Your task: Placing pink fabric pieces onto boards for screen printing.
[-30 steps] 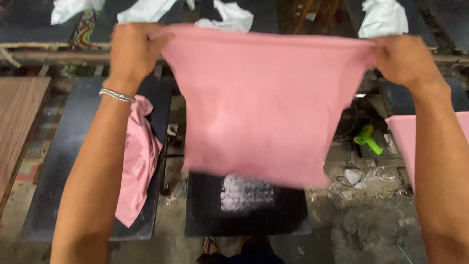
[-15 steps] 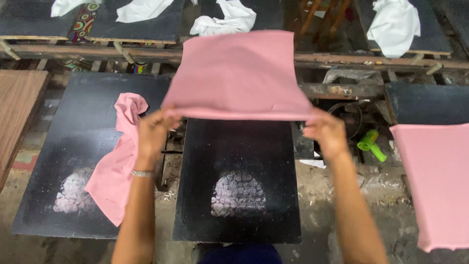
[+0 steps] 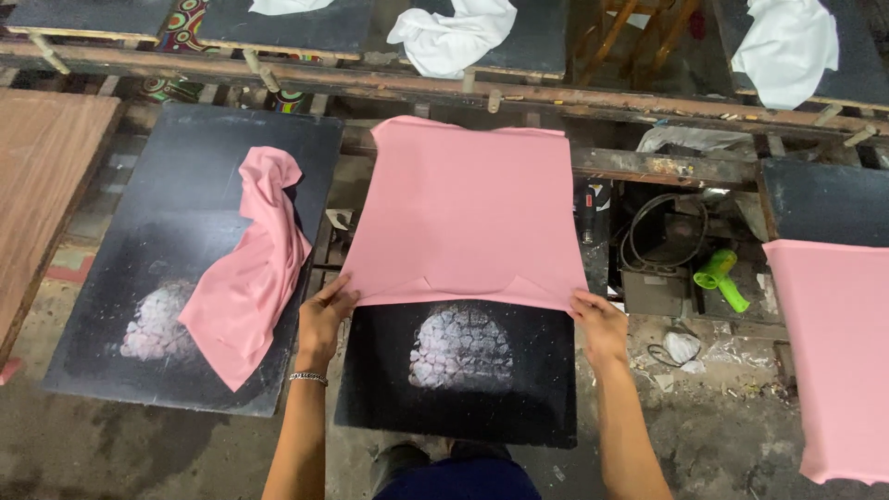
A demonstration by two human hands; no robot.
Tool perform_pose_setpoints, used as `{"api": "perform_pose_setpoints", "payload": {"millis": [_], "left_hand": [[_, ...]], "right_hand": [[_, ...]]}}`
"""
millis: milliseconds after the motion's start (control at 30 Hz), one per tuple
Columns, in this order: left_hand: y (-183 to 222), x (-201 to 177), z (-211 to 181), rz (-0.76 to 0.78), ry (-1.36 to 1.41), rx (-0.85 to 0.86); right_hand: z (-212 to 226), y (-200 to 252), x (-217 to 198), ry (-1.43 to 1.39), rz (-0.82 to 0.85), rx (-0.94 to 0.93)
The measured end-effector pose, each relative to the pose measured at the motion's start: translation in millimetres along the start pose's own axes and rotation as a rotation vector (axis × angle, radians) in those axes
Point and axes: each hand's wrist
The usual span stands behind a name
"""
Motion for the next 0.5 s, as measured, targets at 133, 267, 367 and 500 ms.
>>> {"api": "perform_pose_setpoints", "payload": {"millis": [133,267,367,500], "left_hand": [[27,-14,-15,0.037,0.012,-0.018],[51,-38,-14,0.082,0.025,-0.06],[67,-63,-2,0.108,-0.011,-0.072],[87,-101,15,0.132,-0.03,-0.071]], "right_hand": [[-9,43,-23,-0.018,0.008,0.002],[-24,89,-45,0.007,0.026,0.02],[-37,120,-60,-0.006,-0.006,0.003],[-70,151,-77,-0.029,-0.023,0.008]]}}
Point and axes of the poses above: each hand's wrist, its own y-axis away from the middle knuckle, its own x-axis out of the palm, z = x × y, and after that the axes turned 12 degrees about y, right-handed
